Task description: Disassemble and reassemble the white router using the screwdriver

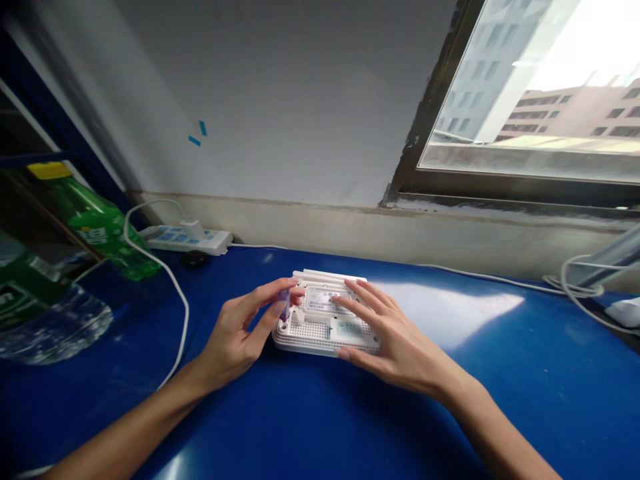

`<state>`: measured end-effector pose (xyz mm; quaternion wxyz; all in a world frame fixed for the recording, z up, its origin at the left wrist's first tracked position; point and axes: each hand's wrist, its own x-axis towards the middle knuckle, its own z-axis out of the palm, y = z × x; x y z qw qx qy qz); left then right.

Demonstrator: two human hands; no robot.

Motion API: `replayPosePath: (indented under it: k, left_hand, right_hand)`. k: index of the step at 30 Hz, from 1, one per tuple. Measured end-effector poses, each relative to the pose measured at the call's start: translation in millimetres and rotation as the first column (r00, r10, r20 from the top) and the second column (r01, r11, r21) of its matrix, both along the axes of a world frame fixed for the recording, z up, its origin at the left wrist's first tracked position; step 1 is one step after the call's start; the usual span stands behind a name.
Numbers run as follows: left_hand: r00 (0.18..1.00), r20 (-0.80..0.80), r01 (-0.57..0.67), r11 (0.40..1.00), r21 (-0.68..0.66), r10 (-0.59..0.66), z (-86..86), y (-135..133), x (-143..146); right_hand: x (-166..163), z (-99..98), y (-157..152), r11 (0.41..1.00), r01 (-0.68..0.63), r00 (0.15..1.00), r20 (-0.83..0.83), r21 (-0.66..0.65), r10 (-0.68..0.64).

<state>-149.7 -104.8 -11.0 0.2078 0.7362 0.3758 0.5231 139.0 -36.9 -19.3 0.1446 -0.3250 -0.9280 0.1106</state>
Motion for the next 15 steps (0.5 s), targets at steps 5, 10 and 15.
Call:
replayPosePath:
  k: [5,10,15]
  left_hand:
    - [0.996,0.077,-0.053,0.998,0.039,0.05,-3.3,4,6]
    - [0.979,0.042,-0.205,0.97,0.129,0.202,1.5,6,5]
    - [0.994,0.054,-0.103,0.992,0.079,0.098,8.9,3,-1]
  right_hand:
    - [-1,-4.5,-2,0.998,0.004,1.0,0.0,0.065,-0.004]
    - [-1,-8.5,-3,0.997,0.037,0.999,-0.003,0.072,-0.036]
    - [-3,-9.1,-3,0.998,0.036,0.999,0.004,0.059,-0.037]
